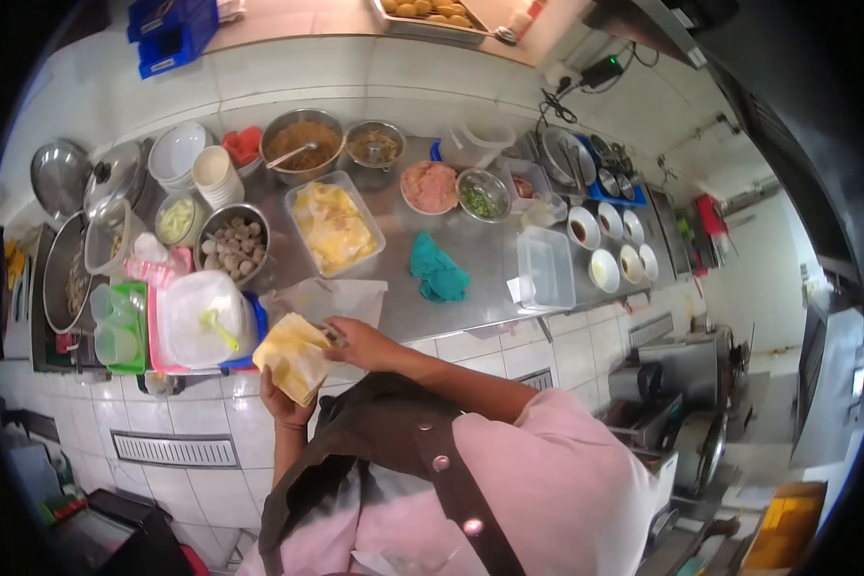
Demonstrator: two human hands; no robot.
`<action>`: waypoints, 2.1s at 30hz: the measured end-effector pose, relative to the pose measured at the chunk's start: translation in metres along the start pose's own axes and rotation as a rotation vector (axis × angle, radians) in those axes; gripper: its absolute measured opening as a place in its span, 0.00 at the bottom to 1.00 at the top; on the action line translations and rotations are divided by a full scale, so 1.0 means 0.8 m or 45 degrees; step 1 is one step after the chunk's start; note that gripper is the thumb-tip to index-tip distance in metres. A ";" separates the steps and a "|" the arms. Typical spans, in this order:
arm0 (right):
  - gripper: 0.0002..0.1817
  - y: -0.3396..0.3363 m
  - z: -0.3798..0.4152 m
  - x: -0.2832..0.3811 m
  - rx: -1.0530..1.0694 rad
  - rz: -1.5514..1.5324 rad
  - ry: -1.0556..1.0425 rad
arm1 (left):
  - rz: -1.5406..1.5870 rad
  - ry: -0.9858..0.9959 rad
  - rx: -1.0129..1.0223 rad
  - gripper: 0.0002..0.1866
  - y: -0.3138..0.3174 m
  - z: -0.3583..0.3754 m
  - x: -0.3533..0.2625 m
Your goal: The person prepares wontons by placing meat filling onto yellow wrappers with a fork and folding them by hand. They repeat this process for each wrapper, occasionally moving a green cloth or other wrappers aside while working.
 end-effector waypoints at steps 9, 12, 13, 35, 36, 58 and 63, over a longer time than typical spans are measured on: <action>0.21 -0.234 0.076 -0.176 -0.236 -0.072 0.765 | -0.250 -0.073 0.048 0.30 0.051 -0.074 0.041; 0.29 -0.340 0.021 -0.181 -0.361 0.776 0.292 | -0.209 -0.113 0.023 0.28 0.077 -0.114 0.084; 0.30 -0.367 0.002 -0.177 -0.529 1.083 0.134 | -0.222 -0.104 0.016 0.28 0.054 -0.133 0.098; 0.21 -0.390 -0.038 -0.133 -0.540 1.292 0.090 | -0.288 -0.430 -0.153 0.31 0.027 -0.292 0.278; 0.21 -0.391 -0.039 -0.130 -0.491 1.197 0.127 | -0.277 -0.438 -0.165 0.31 0.023 -0.294 0.280; 0.29 -0.385 0.008 -0.080 -0.531 0.423 -0.281 | -0.049 -0.703 0.176 0.36 0.110 -0.310 0.279; 0.29 -0.382 0.024 -0.073 -0.643 0.811 -0.345 | -0.013 -0.688 0.165 0.36 0.111 -0.305 0.268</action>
Point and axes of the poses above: each hand's wrist, its own z-axis away from the middle knuckle, its own y-axis out of the palm, x = y × z, the point moved 6 cm from there along -z, towards the middle knuckle
